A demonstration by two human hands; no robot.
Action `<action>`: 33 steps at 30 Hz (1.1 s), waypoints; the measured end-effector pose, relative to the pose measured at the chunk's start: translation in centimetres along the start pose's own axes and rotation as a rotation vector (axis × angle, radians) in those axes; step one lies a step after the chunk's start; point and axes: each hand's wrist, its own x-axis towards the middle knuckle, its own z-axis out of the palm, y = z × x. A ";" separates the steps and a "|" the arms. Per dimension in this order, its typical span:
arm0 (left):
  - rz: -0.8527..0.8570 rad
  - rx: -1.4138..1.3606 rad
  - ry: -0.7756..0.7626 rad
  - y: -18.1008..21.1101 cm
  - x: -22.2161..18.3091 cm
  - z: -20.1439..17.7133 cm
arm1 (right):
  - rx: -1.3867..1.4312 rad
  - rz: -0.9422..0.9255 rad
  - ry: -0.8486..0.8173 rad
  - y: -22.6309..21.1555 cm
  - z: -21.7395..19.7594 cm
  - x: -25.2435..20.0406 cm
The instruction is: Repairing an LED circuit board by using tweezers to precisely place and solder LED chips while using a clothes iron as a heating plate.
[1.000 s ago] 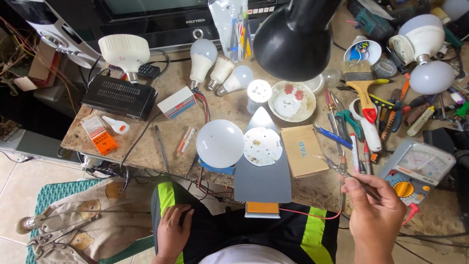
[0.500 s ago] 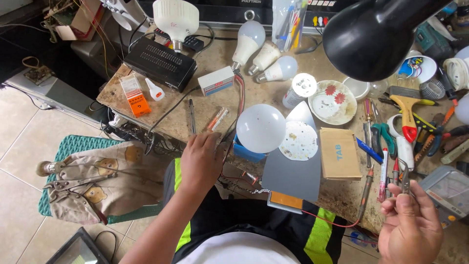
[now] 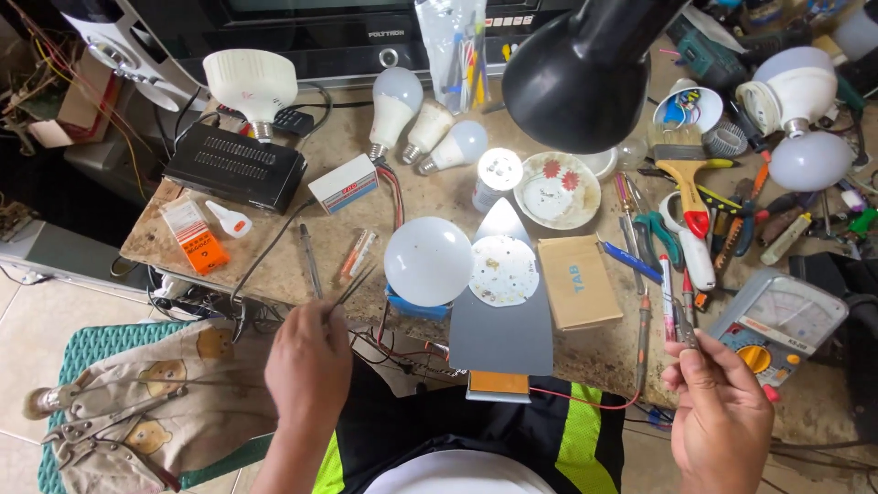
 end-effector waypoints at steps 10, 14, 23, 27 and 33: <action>-0.282 -0.847 0.363 -0.7 -2.1 -10.2 | -0.012 0.031 -0.051 -1.7 2.1 -0.5; -0.010 -1.175 0.431 1.5 1.3 -11.0 | 0.026 0.049 -0.064 -1.1 1.8 -0.4; -0.268 -1.771 -0.324 12.2 7.2 -11.2 | 0.096 0.034 -0.088 -0.6 1.3 -1.2; -0.452 -1.914 -0.425 13.9 7.7 -10.1 | 0.047 0.065 -0.074 -0.7 0.6 -1.3; 0.136 -1.459 -0.205 16.0 8.3 -10.3 | 0.058 0.067 -0.070 -0.6 0.1 -1.0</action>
